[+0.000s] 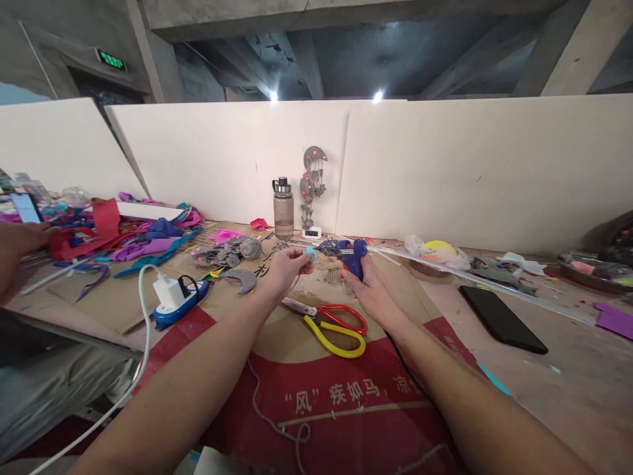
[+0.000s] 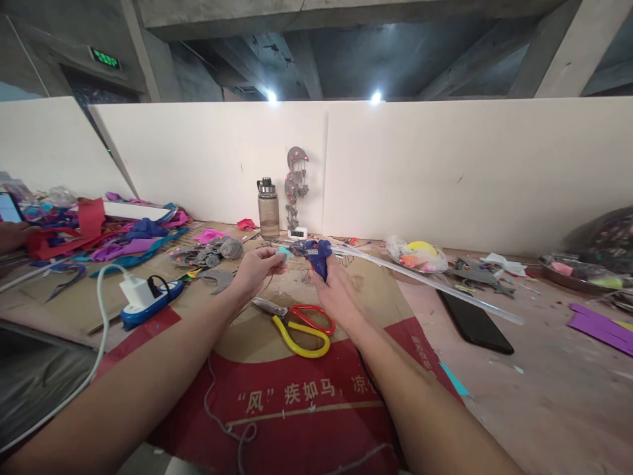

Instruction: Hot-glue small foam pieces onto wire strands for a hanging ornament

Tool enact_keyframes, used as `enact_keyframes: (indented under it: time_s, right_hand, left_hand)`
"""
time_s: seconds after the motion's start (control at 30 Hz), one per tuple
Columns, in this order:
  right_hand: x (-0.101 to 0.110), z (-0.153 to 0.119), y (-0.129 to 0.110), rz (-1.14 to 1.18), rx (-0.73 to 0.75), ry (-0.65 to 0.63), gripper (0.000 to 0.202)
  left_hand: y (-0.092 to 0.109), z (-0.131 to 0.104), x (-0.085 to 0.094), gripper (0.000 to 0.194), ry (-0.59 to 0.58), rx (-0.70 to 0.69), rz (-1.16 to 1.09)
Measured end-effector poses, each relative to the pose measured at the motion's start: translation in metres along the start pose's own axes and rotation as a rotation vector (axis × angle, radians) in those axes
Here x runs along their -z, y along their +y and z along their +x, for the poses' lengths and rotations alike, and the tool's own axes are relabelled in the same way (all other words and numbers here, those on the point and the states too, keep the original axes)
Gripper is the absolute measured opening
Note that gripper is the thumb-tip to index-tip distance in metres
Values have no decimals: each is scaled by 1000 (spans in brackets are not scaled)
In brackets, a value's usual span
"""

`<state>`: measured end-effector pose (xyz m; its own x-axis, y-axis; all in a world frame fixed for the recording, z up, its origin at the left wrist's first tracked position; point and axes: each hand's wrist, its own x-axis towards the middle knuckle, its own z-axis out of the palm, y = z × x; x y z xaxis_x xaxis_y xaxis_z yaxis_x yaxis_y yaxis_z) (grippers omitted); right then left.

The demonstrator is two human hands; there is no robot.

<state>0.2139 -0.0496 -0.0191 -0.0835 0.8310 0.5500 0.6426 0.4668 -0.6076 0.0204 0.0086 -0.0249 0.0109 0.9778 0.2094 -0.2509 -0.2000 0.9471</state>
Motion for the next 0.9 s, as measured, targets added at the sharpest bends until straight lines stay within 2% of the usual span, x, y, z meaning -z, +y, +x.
enact_keyframes:
  time_s: [0.13, 0.5, 0.9]
  right_hand:
    - [3, -1, -4, 27, -54, -53, 47]
    - [3, -1, -4, 9, -41, -58, 44]
    - [5, -1, -9, 41, -26, -69, 44]
  left_hand:
    - [0, 0, 0, 43, 2, -7, 6]
    - [0, -1, -1, 40, -19, -27, 16]
    - [1, 0, -1, 47, -13, -36, 19]
